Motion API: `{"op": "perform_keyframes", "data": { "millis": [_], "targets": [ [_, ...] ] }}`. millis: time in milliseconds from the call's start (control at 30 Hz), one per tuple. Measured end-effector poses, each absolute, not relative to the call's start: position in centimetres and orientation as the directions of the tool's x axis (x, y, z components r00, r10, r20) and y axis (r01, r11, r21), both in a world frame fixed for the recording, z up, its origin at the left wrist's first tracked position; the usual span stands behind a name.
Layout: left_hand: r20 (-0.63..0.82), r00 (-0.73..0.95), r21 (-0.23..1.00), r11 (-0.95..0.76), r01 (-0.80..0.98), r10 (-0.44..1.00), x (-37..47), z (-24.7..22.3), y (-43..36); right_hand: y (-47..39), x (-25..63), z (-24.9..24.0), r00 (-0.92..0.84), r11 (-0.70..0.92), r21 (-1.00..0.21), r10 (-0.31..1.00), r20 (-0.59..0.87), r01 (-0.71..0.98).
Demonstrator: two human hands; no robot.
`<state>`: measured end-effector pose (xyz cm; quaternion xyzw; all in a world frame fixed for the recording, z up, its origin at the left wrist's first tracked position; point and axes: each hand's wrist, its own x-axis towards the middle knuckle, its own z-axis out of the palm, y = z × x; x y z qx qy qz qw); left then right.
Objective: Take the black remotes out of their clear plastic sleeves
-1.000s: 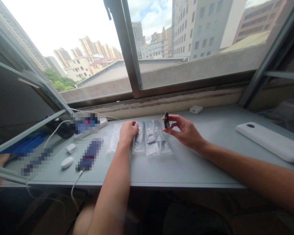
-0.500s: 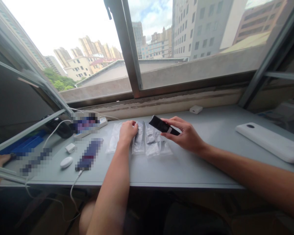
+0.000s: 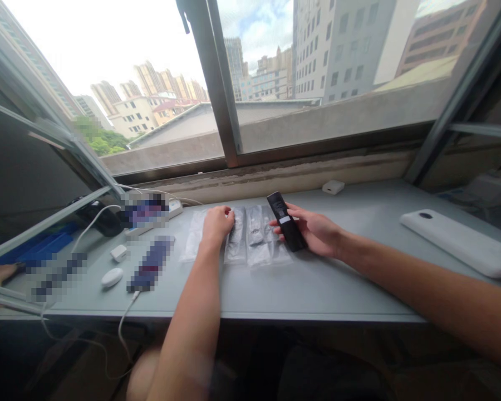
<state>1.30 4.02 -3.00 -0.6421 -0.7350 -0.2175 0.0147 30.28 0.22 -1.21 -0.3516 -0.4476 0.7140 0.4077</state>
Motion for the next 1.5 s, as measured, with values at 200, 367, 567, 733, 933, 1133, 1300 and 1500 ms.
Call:
{"op": "perform_keyframes", "data": {
  "millis": [200,367,567,733,933,1133,1300,1500],
  "targets": [
    [0.306,-0.164,0.292,0.072,0.954,0.938,1.4,-3.1,4.0,0.8,30.4,-1.5,-0.403,-0.215,-0.923,0.912,-0.074,-0.319],
    [0.3,-0.161,0.29,0.07,0.954,0.94,1.4,-3.2,4.2,0.9,30.3,-1.8,-0.324,-0.025,-0.951,0.943,0.08,-0.308],
    [0.298,-0.168,0.288,0.079,0.954,0.94,1.5,-3.1,4.1,0.6,30.4,-2.0,-0.247,0.286,-0.933,0.909,0.336,-0.219],
    [0.287,-0.17,0.285,0.086,0.955,0.943,1.5,-2.9,4.0,-0.2,30.7,-2.1,-0.307,0.658,-0.745,0.736,0.604,0.11],
    [0.287,-0.16,0.28,0.077,0.957,0.944,1.5,-2.9,4.1,-1.0,30.5,-2.0,-0.361,0.67,-0.702,0.734,0.576,0.241],
    [0.283,-0.153,0.288,0.068,0.955,0.947,1.6,-2.7,4.1,-0.7,30.4,-1.4,-0.309,0.088,-0.996,0.948,0.075,0.028],
    [0.291,-0.157,0.29,0.069,0.954,0.944,1.7,-2.8,4.0,0.2,30.4,-1.1,-0.416,-0.354,-0.907,0.878,-0.238,-0.227],
    [0.296,-0.157,0.289,0.068,0.955,0.942,1.6,-2.8,3.9,-0.3,30.0,-0.4,-0.393,-0.399,-0.865,0.879,-0.268,-0.304]
  ]
}}
